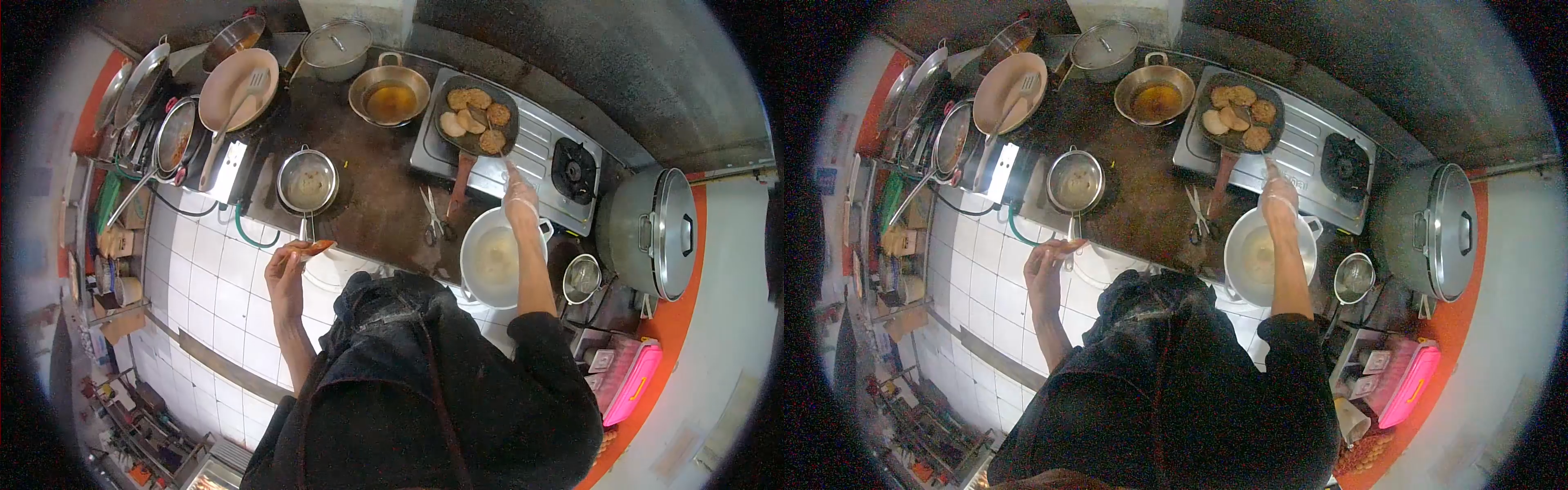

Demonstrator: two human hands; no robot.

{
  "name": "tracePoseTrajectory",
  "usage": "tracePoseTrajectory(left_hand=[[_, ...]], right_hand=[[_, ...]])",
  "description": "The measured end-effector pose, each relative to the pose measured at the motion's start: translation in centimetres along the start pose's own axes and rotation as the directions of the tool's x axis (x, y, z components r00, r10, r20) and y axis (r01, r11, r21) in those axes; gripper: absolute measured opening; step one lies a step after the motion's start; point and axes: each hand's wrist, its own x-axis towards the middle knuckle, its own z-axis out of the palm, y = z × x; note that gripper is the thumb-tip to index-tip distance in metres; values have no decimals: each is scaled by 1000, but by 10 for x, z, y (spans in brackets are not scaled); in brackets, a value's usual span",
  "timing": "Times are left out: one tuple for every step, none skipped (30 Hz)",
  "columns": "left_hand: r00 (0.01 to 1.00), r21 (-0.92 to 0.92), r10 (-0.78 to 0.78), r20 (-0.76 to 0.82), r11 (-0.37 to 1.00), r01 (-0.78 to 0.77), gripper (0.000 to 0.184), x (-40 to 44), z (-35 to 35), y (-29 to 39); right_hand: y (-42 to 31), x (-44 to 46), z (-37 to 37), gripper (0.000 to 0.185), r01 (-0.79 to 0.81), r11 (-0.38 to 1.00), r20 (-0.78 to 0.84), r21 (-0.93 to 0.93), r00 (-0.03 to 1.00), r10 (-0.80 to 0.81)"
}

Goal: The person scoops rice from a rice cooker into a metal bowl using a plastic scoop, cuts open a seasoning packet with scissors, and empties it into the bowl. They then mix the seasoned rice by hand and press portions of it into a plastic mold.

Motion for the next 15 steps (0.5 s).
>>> tracePoseTrajectory(left_hand=[[1000,10,7,0,1000,-7,10,0,1,1],[1000,20,13,1,1000,-13,10,-1,1,1],[1000,17,12,2,1000,-12,10,-3,2,0],[1000,19,16,2,1000,-16,10,-4,2,1],[1000,24,23,0,999,-23,10,-4,1,2],[1000,27,26,-6,999,-25,10,-4,1,4],[999,18,35,-21,999,-34,11,-7,2,5],[998,7,46,-34,999,-46,11,-8,2,5],[998,5,45,-38,999,-45,11,-6,-2,2],[999,-14,38,-22,999,-39,11,-7,-8,-3],[999,-35,38,-5,999,-38,11,-7,-11,-7],[999,-38,44,-10,998,-45,11,-7,-11,-7],[999,-14,35,-17,999,-35,11,-6,-11,-6],[1000,12,18,-22,1000,-18,11,-8,-11,-4],[1000,16,13,-22,1000,-13,11,-9,-10,-3]], right_hand=[[4,6,2,57,-15,999,-19,42,1000,15],[9,9,5,58,-30,996,-37,84,999,33],[7,7,-1,58,-30,996,-39,81,999,33],[-2,6,-12,54,-45,994,-16,98,999,46],[-11,7,-20,51,-56,991,6,118,998,56],[-14,3,-24,51,-50,991,8,121,999,50],[-15,-6,-26,50,-12,994,22,110,1000,10],[-16,-9,-27,49,28,995,32,99,999,-31],[-14,-6,-25,49,31,995,34,96,999,-34],[-9,-3,-21,47,-32,996,40,86,999,29],[-4,1,-21,46,-92,993,38,75,995,89],[-1,1,-23,46,-83,994,35,75,996,81],[1,-1,-24,47,-39,992,-22,122,999,42],[3,-5,-24,47,-1,986,-74,167,997,14],[6,-8,-21,47,-5,986,-69,168,997,17]])
